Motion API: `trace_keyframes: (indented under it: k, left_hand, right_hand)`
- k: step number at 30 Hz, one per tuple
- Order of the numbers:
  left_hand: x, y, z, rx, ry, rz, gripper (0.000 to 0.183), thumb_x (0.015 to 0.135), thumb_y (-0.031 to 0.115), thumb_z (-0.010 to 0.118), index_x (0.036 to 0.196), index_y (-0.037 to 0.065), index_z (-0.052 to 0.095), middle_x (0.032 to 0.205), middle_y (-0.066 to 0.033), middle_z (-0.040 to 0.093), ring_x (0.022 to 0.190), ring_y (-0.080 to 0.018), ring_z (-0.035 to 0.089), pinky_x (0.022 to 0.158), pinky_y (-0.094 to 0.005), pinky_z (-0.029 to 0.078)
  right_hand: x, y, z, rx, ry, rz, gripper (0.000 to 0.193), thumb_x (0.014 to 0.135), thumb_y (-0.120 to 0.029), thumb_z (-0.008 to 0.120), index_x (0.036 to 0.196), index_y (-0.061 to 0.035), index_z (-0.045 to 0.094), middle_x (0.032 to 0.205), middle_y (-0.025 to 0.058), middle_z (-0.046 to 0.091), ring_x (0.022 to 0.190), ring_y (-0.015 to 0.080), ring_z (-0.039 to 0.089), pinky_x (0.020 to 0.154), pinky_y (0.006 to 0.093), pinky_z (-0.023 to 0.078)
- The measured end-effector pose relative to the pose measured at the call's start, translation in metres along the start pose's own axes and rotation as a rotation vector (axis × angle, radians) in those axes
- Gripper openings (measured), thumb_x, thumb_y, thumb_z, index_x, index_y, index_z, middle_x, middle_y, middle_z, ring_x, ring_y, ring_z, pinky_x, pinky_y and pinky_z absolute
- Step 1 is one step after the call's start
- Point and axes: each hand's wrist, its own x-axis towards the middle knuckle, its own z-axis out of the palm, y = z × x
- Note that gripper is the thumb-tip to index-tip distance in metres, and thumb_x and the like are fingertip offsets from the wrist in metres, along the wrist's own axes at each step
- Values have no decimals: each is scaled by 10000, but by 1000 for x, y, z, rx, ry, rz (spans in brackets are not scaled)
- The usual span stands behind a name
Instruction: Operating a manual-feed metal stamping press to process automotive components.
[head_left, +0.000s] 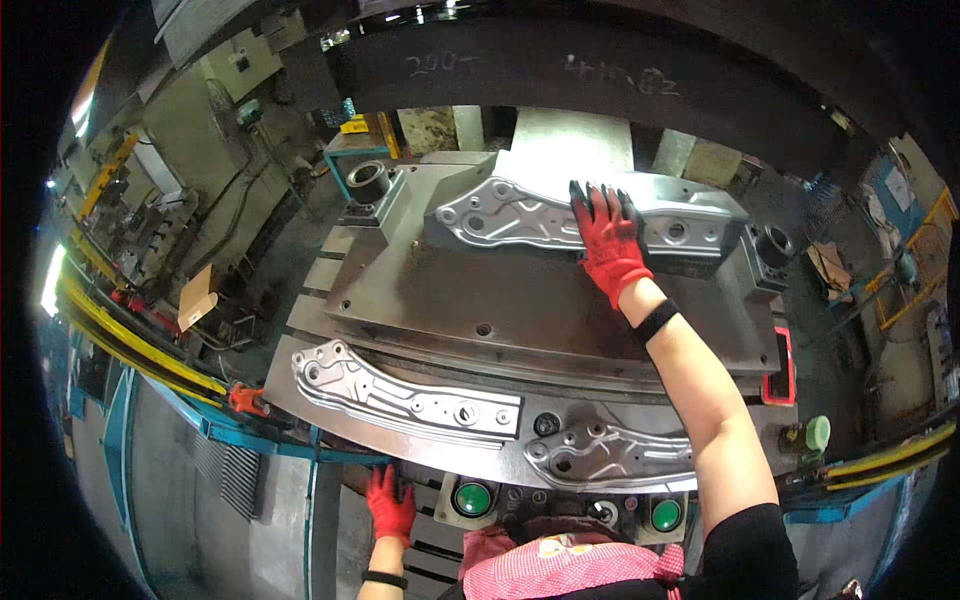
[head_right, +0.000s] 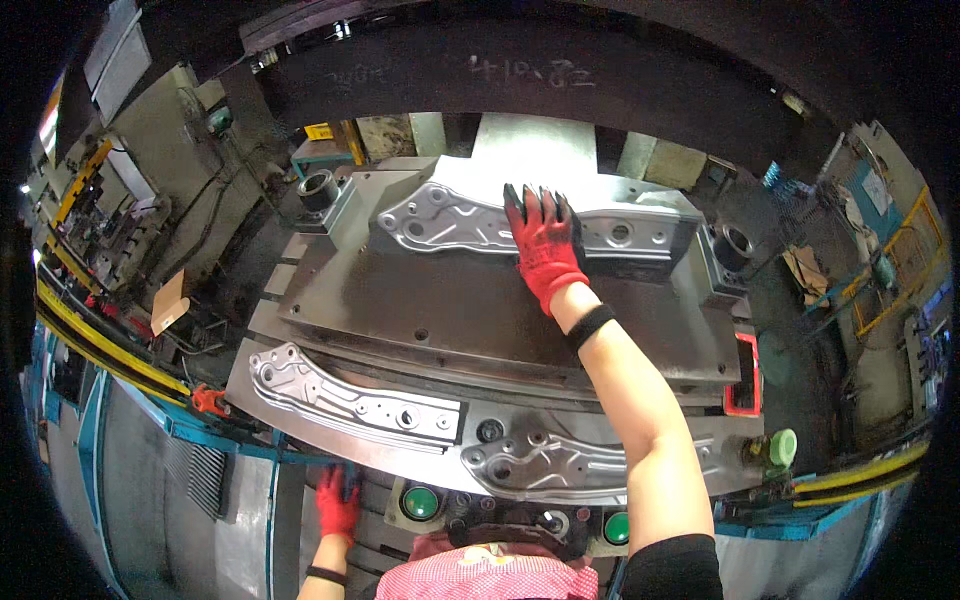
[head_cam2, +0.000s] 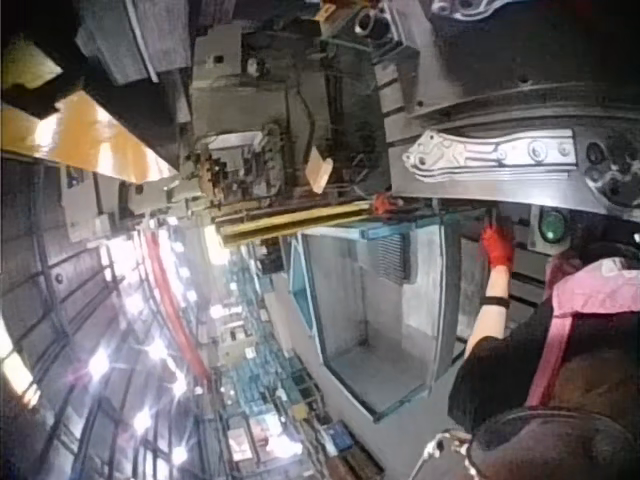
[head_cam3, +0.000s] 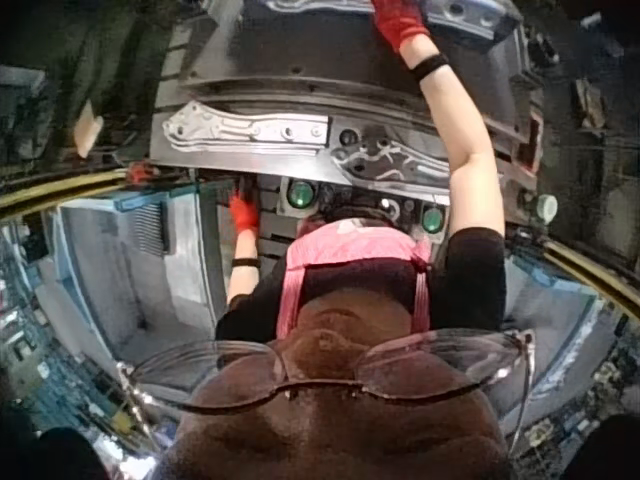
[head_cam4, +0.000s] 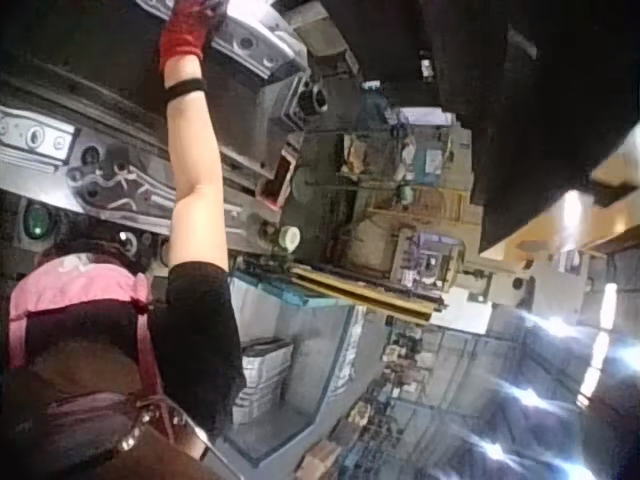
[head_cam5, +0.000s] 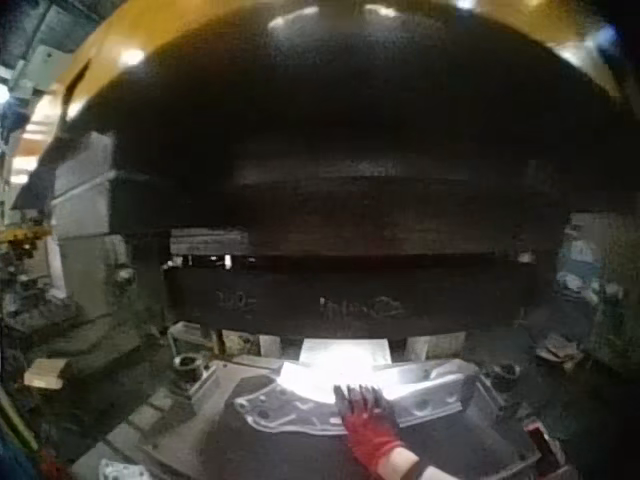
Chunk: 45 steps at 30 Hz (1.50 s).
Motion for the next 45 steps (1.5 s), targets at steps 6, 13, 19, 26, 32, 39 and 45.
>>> trace_keyframes:
  k: [6, 13, 19, 26, 32, 39, 45]
  left_hand:
    - [8, -12, 81, -251, -586, -270, 1078, 619, 554, 736, 1398, 12, 225, 1406, -240, 292, 1311, -355, 284, 1054, -390, 289]
    - [14, 9, 91, -266, -676, -325, 1388, 464, 639, 786, 1398, -66, 41, 1432, -248, 231, 1336, -308, 253, 1075, -338, 269]
    - [19, -15, 123, -209, -644, -283, 1444, 386, 606, 832, 1397, -64, 47, 1425, -241, 252, 1331, -304, 267, 1070, -346, 282]
    - [16, -16, 134, -191, -565, -286, 1420, 351, 531, 872, 1405, -36, 107, 1391, -219, 337, 1285, -294, 357, 1035, -339, 338]
    - [17, -7, 127, -170, -558, -288, 1379, 371, 456, 893, 1406, -27, 120, 1358, -215, 393, 1254, -284, 404, 1007, -337, 371]
    - [22, -57, 143, -291, -534, -287, 1382, 372, 440, 897, 1408, -23, 108, 1359, -227, 385, 1261, -295, 394, 1005, -349, 373]
    - [22, -29, 144, -284, -549, -294, 1360, 400, 405, 904, 1410, -18, 97, 1377, -222, 361, 1273, -301, 374, 1009, -357, 365]
  right_hand:
    - [-91, 52, -118, 403, -101, 126, 934, 597, -342, 775, 1367, -88, 311, 1384, 175, 295, 1301, 389, 232, 1068, 494, 198]
    - [-438, 119, -133, 239, 62, 1272, 707, 818, -199, 629, 1370, 43, 259, 1415, 227, 285, 1315, 321, 270, 1094, 393, 201]
    - [-668, 19, -42, 787, -652, 1427, 908, 708, -324, 735, 1371, 54, 243, 1354, 239, 384, 1253, 308, 384, 1028, 368, 318]
    - [-626, 4, -42, 788, -748, 1563, 1175, 483, -368, 851, 1393, 17, 213, 1313, 244, 433, 1220, 321, 438, 976, 376, 393]
    - [-630, 1, -34, 574, -822, 1491, 1078, 520, -327, 820, 1375, 5, 254, 1170, 231, 557, 1110, 332, 536, 908, 387, 452]
    - [-643, -9, -15, 936, -539, 1473, 958, 542, -319, 801, 1321, -8, 339, 1182, 235, 543, 1090, 358, 536, 898, 399, 456]
    - [-659, -4, -16, 744, -724, 1513, 1008, 600, -257, 778, 1382, 30, 210, 1242, 222, 499, 1156, 299, 491, 943, 357, 422]
